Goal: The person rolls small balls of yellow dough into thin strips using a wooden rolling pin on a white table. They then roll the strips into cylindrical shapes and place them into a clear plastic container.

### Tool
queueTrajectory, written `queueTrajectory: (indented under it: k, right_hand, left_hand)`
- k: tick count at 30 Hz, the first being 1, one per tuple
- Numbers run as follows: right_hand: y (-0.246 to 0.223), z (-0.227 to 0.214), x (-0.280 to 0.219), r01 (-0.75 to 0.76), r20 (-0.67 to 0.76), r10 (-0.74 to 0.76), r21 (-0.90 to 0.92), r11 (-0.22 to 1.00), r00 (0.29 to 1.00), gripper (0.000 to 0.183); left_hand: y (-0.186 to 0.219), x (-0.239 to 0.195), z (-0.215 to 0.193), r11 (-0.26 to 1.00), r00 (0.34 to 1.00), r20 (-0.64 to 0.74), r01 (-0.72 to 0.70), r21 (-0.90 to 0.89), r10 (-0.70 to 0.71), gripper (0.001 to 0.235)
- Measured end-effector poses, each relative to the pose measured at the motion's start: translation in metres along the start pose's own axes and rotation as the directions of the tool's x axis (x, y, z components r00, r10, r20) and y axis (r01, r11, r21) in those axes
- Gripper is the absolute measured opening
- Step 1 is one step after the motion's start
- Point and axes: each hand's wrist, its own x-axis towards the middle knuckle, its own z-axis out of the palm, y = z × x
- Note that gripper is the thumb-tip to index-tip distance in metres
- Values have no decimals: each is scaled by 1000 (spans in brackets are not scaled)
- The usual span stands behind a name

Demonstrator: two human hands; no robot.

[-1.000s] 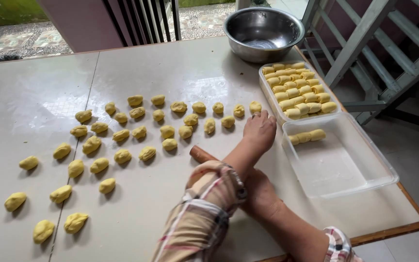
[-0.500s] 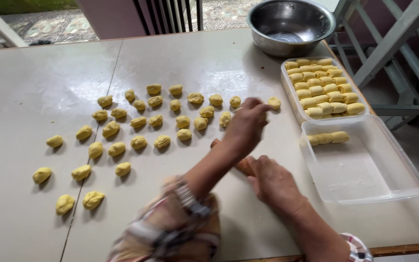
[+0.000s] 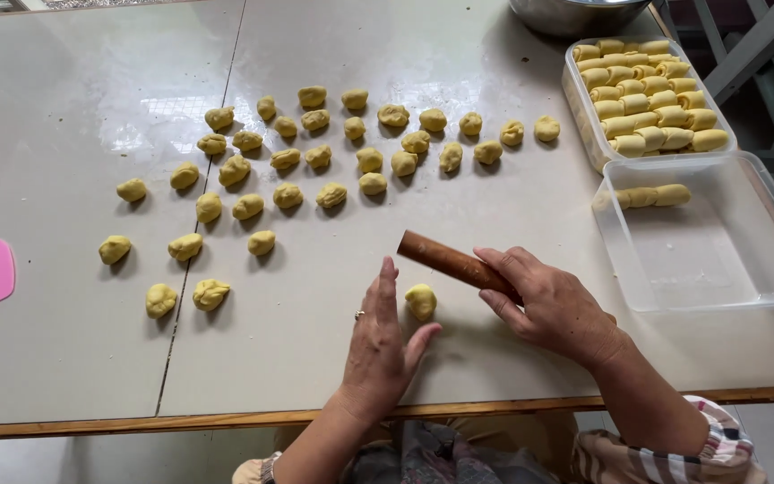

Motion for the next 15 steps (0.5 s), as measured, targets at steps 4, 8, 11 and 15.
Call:
queueTrajectory:
  k: [4,8,11,15]
  right_hand:
    - [4,0,-4,22,-51,-25,-64,998,998,53]
    - [7,-4,-9,-131,-104,131,6,991,986,49]
    - [11,1,-13,-168,-84,169,17,986,982,48]
    - [12,10,-17,-86,-44,85,-17,996,995,48]
  left_hand:
    - [3,-4,11,970,992,-33,-112,215,122,56]
    - [-9,-22,32,798,951,192,-307,519,241,65]
    - [-13,-21,29,754,939,192,-343,560,285,65]
    - [-22,-24,28,802,945,213,-323,503,247,67]
